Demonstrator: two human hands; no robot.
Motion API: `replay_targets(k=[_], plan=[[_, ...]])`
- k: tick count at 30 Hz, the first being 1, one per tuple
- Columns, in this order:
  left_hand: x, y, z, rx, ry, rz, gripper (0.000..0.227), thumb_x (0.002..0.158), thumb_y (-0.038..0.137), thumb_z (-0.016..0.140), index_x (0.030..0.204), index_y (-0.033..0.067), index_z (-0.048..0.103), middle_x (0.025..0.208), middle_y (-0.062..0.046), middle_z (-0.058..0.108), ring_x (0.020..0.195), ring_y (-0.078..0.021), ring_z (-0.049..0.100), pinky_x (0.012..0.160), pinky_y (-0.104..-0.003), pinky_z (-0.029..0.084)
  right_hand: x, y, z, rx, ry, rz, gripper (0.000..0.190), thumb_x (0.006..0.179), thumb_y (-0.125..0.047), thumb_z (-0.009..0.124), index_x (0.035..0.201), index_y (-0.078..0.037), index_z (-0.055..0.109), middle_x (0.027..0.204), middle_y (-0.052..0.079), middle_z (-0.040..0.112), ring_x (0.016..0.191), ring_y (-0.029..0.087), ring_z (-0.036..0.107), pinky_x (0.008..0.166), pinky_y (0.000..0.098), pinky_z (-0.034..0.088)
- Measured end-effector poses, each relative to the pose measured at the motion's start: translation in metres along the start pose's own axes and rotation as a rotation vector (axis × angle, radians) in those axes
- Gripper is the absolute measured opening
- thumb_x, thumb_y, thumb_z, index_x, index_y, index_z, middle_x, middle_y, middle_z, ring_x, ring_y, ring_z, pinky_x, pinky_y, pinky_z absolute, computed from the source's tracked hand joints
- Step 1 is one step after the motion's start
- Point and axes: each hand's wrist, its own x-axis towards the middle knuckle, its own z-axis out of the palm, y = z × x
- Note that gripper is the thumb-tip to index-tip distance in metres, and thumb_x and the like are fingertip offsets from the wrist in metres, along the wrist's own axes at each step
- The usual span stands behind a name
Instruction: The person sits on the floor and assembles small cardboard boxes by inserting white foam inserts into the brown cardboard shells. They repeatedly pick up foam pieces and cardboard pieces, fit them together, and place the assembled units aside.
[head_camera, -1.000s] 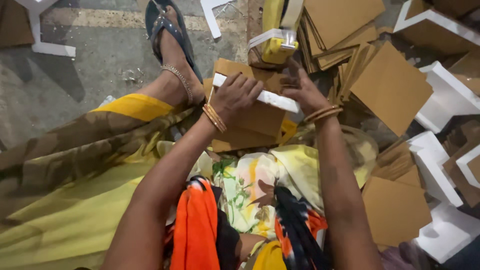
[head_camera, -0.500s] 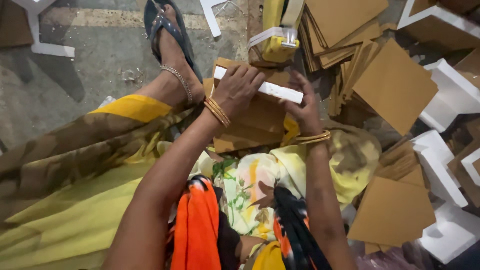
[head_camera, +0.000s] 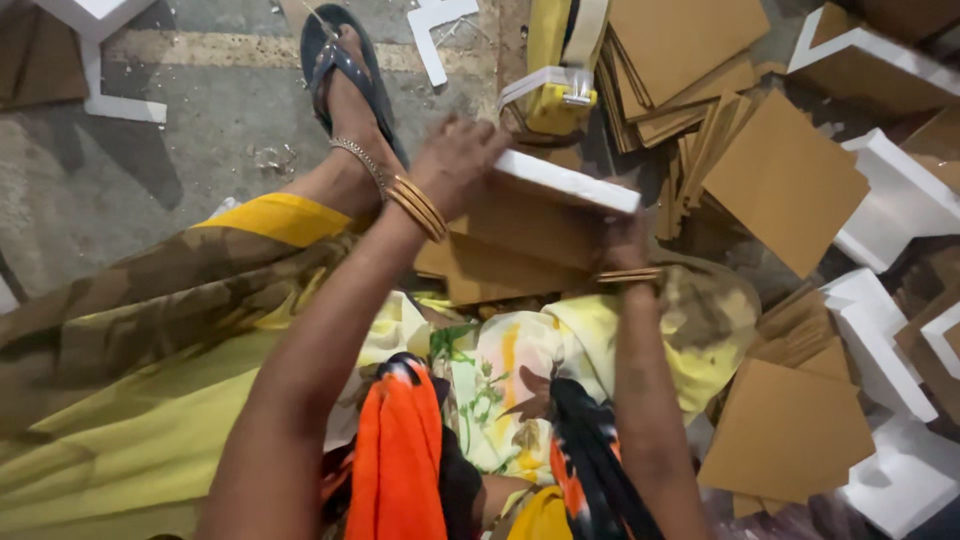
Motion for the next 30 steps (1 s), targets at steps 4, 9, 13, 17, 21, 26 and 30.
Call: replay_targets(k=[4, 9, 13, 17, 21, 26, 30], plan=[[0.003, -0.009, -0.003, -0.211, -0.011, -0.136, 0.038, 0.08, 0.002, 0.058, 0.117, 0.0105, 0.061, 0.105, -0.013, 0.068, 0.101, -0.0373, 0.066, 0.089, -0.05, 0.049, 0.02, -0.039, -0.034, -0.199, -0.078, 0.138, 0.044, 0.089, 0.005, 0.068, 0.131, -0.004, 0.06, 0.124, 0.01, 0.068, 0.118, 0.021, 0.063, 0.103, 0.0335, 0.051], [-0.001, -0.014, 0.002, -0.258, 0.056, -0.072, 0.034, 0.082, -0.001, 0.056, 0.114, 0.0106, 0.063, 0.099, -0.011, 0.071, 0.096, -0.0365, 0.068, 0.083, -0.049, 0.053, 0.056, -0.144, -0.069, -0.418, -0.277, 0.338, 0.055, 0.084, 0.009, 0.054, 0.137, -0.005, 0.062, 0.121, 0.007, 0.068, 0.111, 0.018, 0.063, 0.095, 0.0337, 0.05], [0.002, -0.018, 0.005, -0.274, 0.098, -0.028, 0.031, 0.082, -0.001, 0.057, 0.111, 0.0089, 0.062, 0.097, -0.012, 0.07, 0.095, -0.0363, 0.069, 0.083, -0.049, 0.053, 0.113, -0.193, -0.05, -0.179, -0.09, 0.207, 0.032, 0.105, -0.005, 0.058, 0.137, -0.002, 0.064, 0.115, 0.005, 0.066, 0.107, 0.013, 0.063, 0.096, 0.0285, 0.053], [0.001, -0.016, 0.002, -0.294, 0.106, -0.034, 0.035, 0.08, -0.002, 0.057, 0.113, 0.0088, 0.062, 0.097, -0.012, 0.07, 0.093, -0.0374, 0.068, 0.08, -0.05, 0.053, 0.174, -0.209, 0.002, -0.036, -0.194, 0.379, 0.03, 0.109, -0.025, 0.065, 0.124, 0.0, 0.073, 0.093, 0.005, 0.065, 0.081, 0.013, 0.056, 0.071, 0.0275, 0.045], [0.002, -0.013, -0.004, -0.272, 0.067, -0.068, 0.035, 0.079, -0.002, 0.058, 0.112, 0.0092, 0.061, 0.097, -0.013, 0.07, 0.091, -0.0388, 0.068, 0.078, -0.05, 0.054, 0.172, -0.225, 0.03, -0.034, -0.095, 0.412, 0.019, 0.102, -0.02, 0.069, 0.109, -0.002, 0.067, 0.095, 0.003, 0.069, 0.081, 0.011, 0.064, 0.071, 0.0274, 0.055], [0.004, -0.012, 0.005, -0.32, 0.107, -0.04, 0.04, 0.076, 0.001, 0.061, 0.116, 0.0088, 0.061, 0.098, -0.015, 0.07, 0.085, -0.0415, 0.066, 0.072, -0.052, 0.053, 0.084, -0.233, 0.041, 0.078, -0.047, 0.245, 0.015, 0.101, -0.008, 0.067, 0.115, -0.003, 0.067, 0.102, 0.005, 0.07, 0.093, 0.012, 0.066, 0.085, 0.027, 0.056], [0.023, -0.002, 0.024, -0.373, 0.141, -0.004, 0.031, 0.083, 0.002, 0.061, 0.113, 0.0102, 0.061, 0.1, -0.013, 0.07, 0.09, -0.0385, 0.068, 0.077, -0.05, 0.054, 0.039, -0.203, 0.072, 0.417, 0.052, 0.539, 0.021, 0.099, -0.009, 0.069, 0.119, -0.003, 0.066, 0.096, 0.001, 0.068, 0.083, 0.008, 0.064, 0.075, 0.0252, 0.055]])
